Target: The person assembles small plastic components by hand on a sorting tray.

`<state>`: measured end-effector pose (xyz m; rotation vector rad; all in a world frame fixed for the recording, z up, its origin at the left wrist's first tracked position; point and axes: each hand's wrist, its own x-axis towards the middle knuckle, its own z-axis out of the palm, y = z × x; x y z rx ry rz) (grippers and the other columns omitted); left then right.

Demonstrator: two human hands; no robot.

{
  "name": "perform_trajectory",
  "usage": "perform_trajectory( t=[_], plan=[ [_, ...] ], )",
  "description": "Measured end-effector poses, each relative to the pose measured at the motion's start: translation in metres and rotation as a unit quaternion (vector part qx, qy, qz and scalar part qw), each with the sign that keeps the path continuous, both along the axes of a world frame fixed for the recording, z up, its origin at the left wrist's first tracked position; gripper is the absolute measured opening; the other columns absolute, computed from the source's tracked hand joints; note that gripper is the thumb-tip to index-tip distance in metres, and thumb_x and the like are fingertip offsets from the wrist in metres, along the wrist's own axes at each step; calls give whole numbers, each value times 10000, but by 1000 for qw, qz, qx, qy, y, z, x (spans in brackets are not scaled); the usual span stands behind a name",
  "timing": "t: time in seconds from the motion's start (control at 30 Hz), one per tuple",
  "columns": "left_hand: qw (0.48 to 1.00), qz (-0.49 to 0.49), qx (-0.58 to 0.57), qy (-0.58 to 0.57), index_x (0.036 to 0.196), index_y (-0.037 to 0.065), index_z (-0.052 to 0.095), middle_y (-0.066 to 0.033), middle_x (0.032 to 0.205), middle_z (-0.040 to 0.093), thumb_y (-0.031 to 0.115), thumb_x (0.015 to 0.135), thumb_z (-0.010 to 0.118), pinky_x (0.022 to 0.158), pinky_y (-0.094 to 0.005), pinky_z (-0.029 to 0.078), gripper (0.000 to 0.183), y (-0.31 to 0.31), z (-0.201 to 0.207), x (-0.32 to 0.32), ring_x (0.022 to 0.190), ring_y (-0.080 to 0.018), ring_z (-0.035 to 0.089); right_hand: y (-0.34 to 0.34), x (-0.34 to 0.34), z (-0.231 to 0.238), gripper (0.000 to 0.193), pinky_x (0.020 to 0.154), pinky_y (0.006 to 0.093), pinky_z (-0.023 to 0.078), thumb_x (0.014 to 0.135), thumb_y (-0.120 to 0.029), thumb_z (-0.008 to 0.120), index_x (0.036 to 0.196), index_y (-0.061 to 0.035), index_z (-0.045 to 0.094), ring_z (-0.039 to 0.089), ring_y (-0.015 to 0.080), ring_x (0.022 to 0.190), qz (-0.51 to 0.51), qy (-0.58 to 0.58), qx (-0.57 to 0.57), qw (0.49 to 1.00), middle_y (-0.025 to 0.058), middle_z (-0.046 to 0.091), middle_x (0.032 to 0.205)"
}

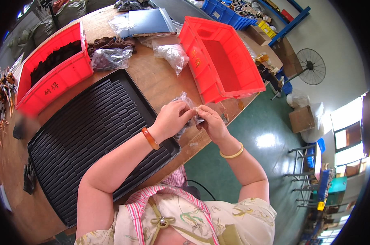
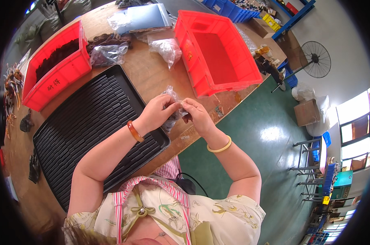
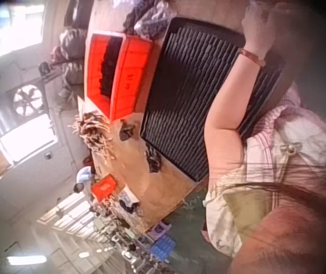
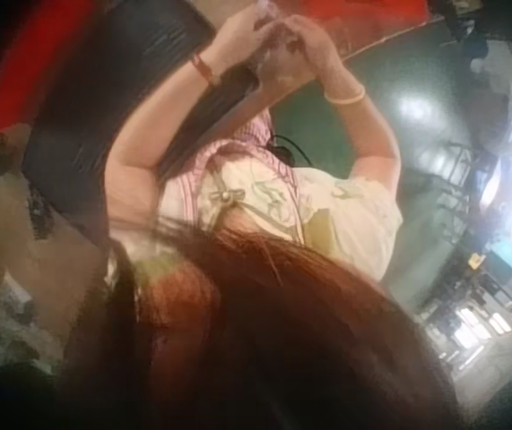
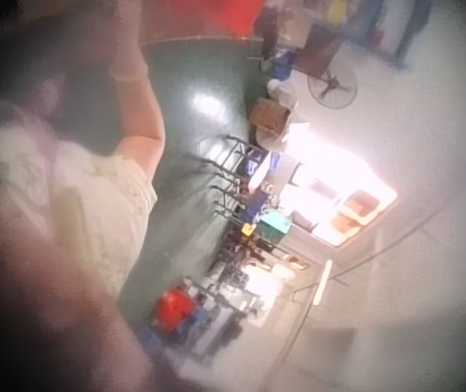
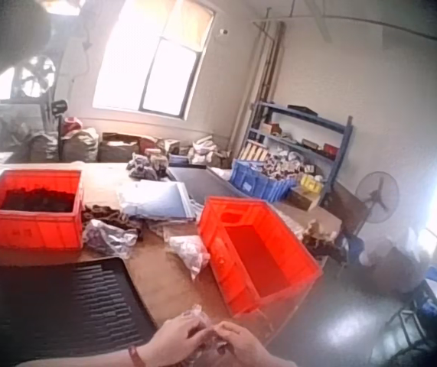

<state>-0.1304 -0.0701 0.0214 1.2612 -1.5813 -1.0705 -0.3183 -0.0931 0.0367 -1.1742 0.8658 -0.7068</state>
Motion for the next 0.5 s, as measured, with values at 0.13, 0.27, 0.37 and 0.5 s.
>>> perform_trajectory(
  t=[0.13, 0.27, 0.37, 0.5],
  plan=[
    [986, -7, -140, -90, 888, 23, 657, -129, 854, 659, 219, 922, 644, 799, -399, 467, 200, 6, 3, 0, 856, -300, 597, -4, -6, -3, 217, 621, 216, 404, 1031, -274, 516, 920, -100, 581, 496, 59, 690, 3, 14, -27, 1000, -34, 534, 816],
    [960, -15, -244, -135, 928, 69, 692, -77, 861, 673, 178, 901, 638, 809, -393, 452, 125, 9, -3, 4, 853, -277, 592, -4, -7, -5, 209, 573, 214, 370, 1019, -254, 561, 879, -99, 576, 463, 53, 630, -17, 45, -38, 998, -47, 489, 737],
    [902, 31, -324, -283, 987, 104, 715, -23, 831, 664, 144, 867, 647, 813, -376, 440, 144, 17, 4, 4, 849, -238, 588, -2, -7, -5, 221, 551, 219, 346, 1012, -245, 586, 846, -101, 569, 432, 47, 594, -20, 61, -61, 996, -55, 462, 691],
    [877, 70, -363, -308, 1022, 117, 727, 1, 777, 639, 126, 842, 654, 823, -364, 427, 194, 27, 2, 10, 848, -206, 582, 8, -5, -11, 255, 539, 223, 328, 1011, -258, 597, 813, -102, 560, 409, 45, 576, -80, -43, -13, 996, -52, 457, 670]
  ],
)
